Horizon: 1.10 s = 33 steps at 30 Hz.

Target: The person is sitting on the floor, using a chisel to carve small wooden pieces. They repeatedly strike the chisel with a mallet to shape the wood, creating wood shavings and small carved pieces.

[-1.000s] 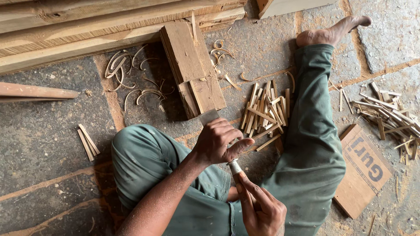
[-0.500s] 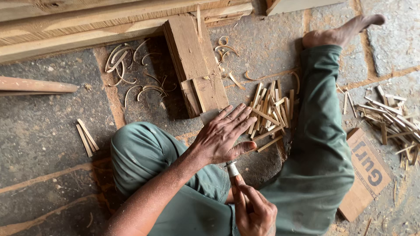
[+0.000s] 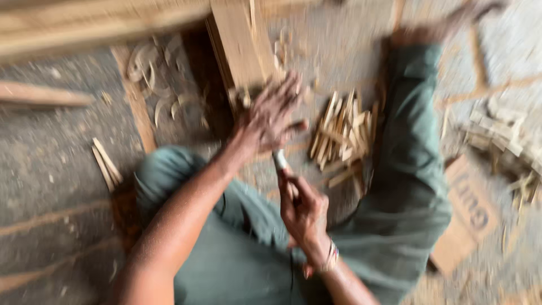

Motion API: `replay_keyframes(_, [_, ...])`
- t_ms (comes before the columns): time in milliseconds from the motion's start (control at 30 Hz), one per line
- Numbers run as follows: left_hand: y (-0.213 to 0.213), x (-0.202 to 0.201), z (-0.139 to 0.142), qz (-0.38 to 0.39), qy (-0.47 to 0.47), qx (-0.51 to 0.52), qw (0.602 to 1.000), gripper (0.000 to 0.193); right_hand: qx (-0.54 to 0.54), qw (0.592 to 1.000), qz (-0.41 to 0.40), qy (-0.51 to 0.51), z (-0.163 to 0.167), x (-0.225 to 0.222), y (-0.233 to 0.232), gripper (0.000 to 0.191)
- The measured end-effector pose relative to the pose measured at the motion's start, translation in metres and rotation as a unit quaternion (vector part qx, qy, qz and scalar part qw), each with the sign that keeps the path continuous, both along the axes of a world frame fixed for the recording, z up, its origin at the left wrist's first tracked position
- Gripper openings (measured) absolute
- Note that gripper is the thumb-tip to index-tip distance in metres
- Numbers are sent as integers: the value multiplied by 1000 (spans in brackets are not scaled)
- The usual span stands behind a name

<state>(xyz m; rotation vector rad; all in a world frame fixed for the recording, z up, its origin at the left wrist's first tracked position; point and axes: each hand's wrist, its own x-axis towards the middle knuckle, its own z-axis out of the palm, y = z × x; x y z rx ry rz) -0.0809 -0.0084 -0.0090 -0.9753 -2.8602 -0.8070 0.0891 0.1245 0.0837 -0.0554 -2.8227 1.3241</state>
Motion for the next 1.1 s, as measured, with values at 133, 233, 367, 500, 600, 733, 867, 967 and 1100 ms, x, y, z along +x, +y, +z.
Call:
replay_keyframes(133, [-3,-19,-16,-3,18,10,1000,91,27,999,-22,29,-9,-18,-14,6])
replay_keyframes(233, [-4,-14,-23,-7,47,50,998,86,37,995,3,92,-10,-10,-19,6])
replay_keyframes(367, [-14,-2,-2,87,185,186,961,61,-4,999,-35,40,-12,-6,-19,9])
replay_keyframes(500, [-48,15,32,311,185,130,923,44,-1,999,-46,18,-13,-7,-18,11])
replay_keyframes(600, [-73,10,37,315,53,179,931,27,-17,998,-43,37,-12,-8,-17,12])
replay_keyframes(733, [-78,2,20,276,19,298,913,20,-25,998,-29,53,-12,-8,-18,12])
replay_keyframes(867, [-75,-8,8,270,-94,265,921,38,-10,998,-51,34,-13,-8,-18,16])
replay_keyframes(967, [-71,-16,2,268,-16,263,927,31,-17,998,-49,35,-14,-6,-18,16])
replay_keyframes(1100, [-80,-19,-5,347,99,379,852,27,-20,998,-53,37,-20,-5,-15,17])
